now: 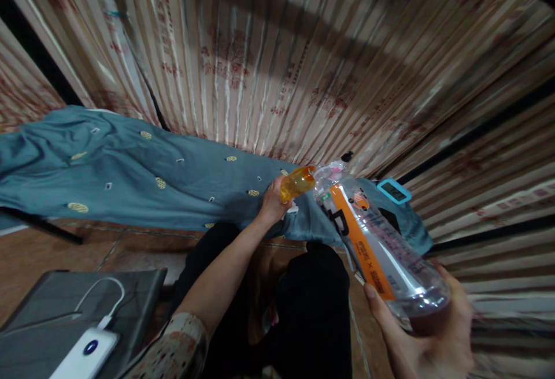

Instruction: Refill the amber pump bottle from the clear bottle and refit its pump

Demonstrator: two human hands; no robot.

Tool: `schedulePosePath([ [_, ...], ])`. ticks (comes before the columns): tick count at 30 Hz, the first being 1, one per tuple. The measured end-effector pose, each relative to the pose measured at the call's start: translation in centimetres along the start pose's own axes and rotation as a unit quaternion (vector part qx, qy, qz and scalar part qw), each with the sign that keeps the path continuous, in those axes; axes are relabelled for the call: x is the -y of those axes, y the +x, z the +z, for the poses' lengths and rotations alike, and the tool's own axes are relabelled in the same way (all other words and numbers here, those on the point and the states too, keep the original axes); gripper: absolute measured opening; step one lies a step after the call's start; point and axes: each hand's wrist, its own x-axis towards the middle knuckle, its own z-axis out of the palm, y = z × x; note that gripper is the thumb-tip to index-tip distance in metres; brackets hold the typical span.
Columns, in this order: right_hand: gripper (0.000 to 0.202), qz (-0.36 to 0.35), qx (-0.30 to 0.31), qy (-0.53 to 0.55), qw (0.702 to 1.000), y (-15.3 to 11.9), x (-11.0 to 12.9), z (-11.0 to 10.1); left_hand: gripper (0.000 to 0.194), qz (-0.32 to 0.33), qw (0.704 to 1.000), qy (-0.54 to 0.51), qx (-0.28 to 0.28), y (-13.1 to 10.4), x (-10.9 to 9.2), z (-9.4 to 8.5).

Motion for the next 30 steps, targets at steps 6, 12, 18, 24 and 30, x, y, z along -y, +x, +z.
schedulePosePath([
  [6, 0.104, -0.013, -0.001, 0.012, 1.0, -0.05, -0.43, 0.0, 0.069, 0.002, 1.0, 0.015, -0.003, 0.2, 0.24, 0.3],
  [12, 0.106, -0.011, 0.021, 0.008, 1.0, -0.02, -0.9, -0.3, 0.07, 0.004, 1.0, 0.017, 0.002, 0.17, 0.21, 0.24],
  [18, 0.106, 0.0, 0.0, 0.013, 1.0, -0.12, -0.28, -0.02, 0.07, 0.01, 1.0, 0.013, -0.007, 0.11, 0.67, 0.43],
  [24, 0.104, -0.028, 0.005, 0.007, 1.0, -0.02, -0.32, -0.16, 0.069, 0.001, 1.0, 0.02, 0.001, 0.18, 0.58, 0.42],
  [30, 0.105, -0.014, 0.008, 0.003, 1.0, -0.05, -0.22, -0.23, 0.07, -0.003, 0.999, 0.032, 0.004, 0.1, 0.18, 0.29],
])
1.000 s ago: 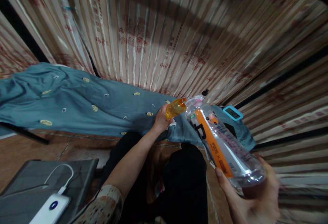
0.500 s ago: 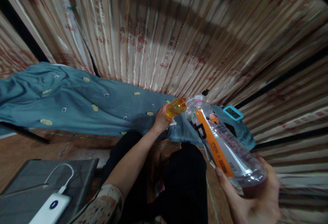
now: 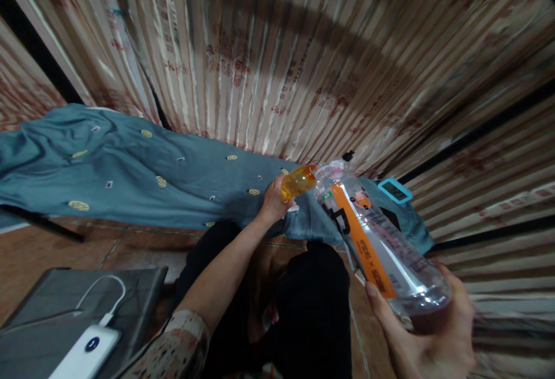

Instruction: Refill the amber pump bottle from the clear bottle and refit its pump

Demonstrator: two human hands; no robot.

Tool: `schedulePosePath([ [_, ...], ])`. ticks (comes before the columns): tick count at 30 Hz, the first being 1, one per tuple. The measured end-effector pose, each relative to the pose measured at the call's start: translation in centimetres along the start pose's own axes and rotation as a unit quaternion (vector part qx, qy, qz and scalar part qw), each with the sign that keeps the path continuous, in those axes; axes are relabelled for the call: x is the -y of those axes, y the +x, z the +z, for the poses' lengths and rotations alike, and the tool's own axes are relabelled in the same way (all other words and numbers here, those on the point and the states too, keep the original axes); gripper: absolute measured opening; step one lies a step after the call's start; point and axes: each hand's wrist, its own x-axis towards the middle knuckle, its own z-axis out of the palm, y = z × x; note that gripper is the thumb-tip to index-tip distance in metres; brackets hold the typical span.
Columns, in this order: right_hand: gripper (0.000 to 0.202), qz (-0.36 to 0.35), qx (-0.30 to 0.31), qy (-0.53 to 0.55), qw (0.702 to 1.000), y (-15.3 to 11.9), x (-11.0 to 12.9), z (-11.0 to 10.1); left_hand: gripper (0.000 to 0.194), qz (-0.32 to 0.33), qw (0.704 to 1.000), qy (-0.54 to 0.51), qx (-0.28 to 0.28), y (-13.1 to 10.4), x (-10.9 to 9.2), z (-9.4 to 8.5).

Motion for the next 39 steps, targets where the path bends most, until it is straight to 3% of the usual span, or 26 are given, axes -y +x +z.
schedulePosePath([
  [39, 0.106, 0.014, -0.005, 0.006, 1.0, 0.13, -0.03, 0.05, 0.073, -0.002, 1.0, -0.006, 0.004, -0.02, -0.47, -0.13],
])
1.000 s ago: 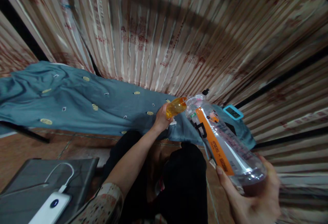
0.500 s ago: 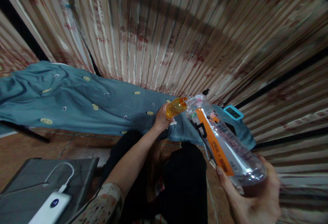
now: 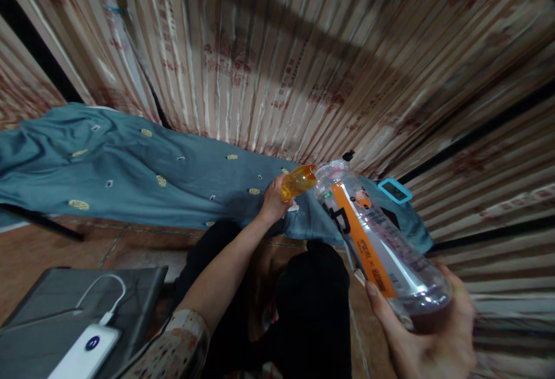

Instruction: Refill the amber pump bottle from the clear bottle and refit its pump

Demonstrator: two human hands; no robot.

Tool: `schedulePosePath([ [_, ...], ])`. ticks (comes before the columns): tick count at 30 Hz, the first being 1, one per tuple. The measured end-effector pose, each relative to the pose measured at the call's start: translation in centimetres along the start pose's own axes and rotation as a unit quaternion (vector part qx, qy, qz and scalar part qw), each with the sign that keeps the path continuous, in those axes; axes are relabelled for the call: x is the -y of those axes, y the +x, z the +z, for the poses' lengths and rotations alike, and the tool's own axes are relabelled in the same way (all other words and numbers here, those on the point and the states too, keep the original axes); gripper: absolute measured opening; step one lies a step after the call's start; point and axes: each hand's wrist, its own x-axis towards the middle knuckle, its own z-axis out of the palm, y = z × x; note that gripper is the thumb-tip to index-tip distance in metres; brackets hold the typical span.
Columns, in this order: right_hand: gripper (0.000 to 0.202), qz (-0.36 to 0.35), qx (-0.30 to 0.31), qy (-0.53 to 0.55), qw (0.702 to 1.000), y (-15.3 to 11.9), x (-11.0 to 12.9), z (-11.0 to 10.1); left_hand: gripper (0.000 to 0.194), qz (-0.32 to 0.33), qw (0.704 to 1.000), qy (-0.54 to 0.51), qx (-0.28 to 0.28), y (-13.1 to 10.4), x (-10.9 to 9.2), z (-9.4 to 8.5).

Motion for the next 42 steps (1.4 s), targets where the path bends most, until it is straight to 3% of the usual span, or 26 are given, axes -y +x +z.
schedulePosePath([
  [12, 0.1, -0.037, 0.008, -0.004, 0.999, 0.14, -0.16, -0.1, 0.07, 0.001, 1.0, -0.004, -0.002, -0.03, 0.13, -0.08],
  [16, 0.105, -0.001, 0.005, -0.002, 1.0, 0.06, -0.15, -0.02, 0.07, 0.004, 1.0, 0.0, -0.001, 0.06, 0.16, 0.01],
  [24, 0.106, 0.002, -0.002, 0.004, 1.0, -0.18, -0.29, -0.01, 0.069, 0.005, 1.0, 0.002, 0.004, -0.05, -0.06, -0.18],
  [29, 0.102, -0.032, 0.008, -0.007, 0.999, 0.02, -0.5, -0.14, 0.07, 0.003, 1.0, 0.009, -0.003, 0.08, 0.22, 0.08],
  [42, 0.109, -0.001, -0.006, -0.006, 1.0, -0.11, -0.04, 0.03, 0.07, 0.006, 1.0, 0.001, -0.007, -0.02, 0.46, 0.07],
])
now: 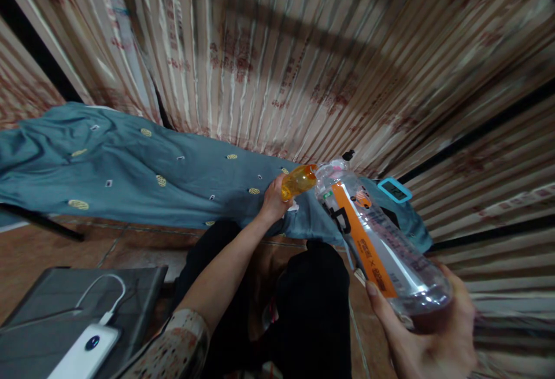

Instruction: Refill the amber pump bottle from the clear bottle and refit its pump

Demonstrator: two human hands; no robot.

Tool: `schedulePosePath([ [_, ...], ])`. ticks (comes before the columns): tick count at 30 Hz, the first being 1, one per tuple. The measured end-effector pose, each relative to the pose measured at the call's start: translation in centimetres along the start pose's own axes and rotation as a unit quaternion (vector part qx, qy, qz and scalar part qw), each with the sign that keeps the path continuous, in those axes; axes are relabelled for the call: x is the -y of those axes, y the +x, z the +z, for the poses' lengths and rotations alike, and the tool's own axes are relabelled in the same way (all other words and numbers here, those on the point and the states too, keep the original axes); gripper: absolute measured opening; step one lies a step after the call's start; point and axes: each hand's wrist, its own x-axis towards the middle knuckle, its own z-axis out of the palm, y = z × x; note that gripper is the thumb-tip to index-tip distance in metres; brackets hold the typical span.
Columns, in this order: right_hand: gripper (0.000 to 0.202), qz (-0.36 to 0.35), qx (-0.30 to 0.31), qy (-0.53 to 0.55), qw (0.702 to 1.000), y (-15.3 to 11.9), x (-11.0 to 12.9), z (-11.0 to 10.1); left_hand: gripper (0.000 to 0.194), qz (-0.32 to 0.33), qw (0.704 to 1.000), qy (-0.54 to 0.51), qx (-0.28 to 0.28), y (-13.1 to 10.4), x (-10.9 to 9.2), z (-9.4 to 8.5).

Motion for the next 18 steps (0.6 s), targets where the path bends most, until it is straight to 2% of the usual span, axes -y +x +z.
schedulePosePath([
  [10, 0.112, 0.029, 0.005, 0.012, 0.999, -0.26, -0.19, 0.02, 0.069, 0.0, 1.0, 0.005, 0.005, 0.07, -0.18, 0.01],
  [18, 0.105, -0.003, -0.003, 0.032, 0.999, -0.18, -0.37, 0.36, 0.069, 0.014, 1.0, -0.008, -0.002, 0.08, 0.46, 0.25],
])
